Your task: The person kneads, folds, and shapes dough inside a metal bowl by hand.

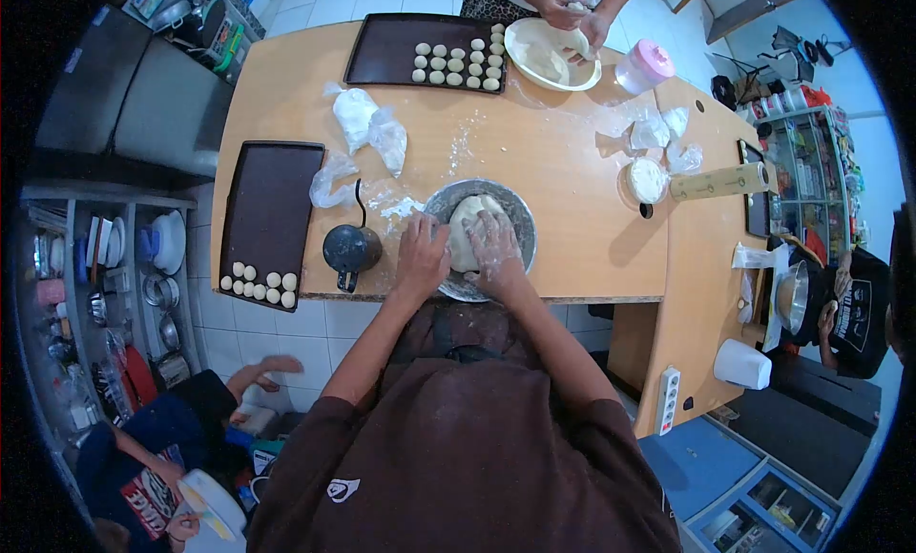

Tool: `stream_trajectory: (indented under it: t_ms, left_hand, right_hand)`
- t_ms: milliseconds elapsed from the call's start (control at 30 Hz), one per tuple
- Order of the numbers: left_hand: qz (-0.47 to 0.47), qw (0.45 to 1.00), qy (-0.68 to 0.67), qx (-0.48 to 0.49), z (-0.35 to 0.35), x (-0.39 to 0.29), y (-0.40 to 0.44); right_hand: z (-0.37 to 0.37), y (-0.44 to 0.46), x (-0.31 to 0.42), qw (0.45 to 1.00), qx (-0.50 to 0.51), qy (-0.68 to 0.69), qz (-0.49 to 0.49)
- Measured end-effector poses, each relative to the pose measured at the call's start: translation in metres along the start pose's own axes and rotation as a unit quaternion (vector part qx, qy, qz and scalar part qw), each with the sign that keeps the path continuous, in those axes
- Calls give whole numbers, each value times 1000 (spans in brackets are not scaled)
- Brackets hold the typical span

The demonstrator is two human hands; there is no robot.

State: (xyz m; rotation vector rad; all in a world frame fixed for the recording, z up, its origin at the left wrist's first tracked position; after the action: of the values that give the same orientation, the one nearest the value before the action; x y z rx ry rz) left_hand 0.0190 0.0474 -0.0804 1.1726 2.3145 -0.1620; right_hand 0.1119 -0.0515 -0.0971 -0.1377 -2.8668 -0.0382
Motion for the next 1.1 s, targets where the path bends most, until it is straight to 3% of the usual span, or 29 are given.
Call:
stream_trajectory:
  t_ms: [200,400,700,800,900,1000,1100]
  left_hand:
    - [11,1000,21,16,12,6,-9]
    - [-1,1000,11,24,11,6,-8]
    - [19,999,24,10,12,8,-11]
    - [28,999,29,16,14,6,-14]
    - [46,998,31,4,15,4,-16]
    - [47,998,32,-15,18,4,-18]
    - [38,999,12,-11,17,4,-17]
  right_hand:
    - [26,-2,2,996,2,-90,-20]
    - [4,-2,-23,992,-21,98,-80]
    - [-28,1,-45,962,-141,224,-63]
    - [-8,-2,-57,906,-106,405,69]
    - [-17,1,-30,981,-72,176,39]
    - [-4,6,-6,996,12,93,2]
    - [-2,0,7,999,-43,-15,23]
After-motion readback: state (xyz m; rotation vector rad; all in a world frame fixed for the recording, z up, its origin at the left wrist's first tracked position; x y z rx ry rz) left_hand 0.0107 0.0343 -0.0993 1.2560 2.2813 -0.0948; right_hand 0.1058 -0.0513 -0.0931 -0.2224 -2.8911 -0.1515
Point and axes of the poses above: each hand's wrist, its own y-axis towards the middle knuckle, its own z-axis out of the palm, x = y × z, the point moved 7 cm from there along y, towards the middle knuckle, and after that the axes turned 11 degrees about -z, right-handed, at the moved point
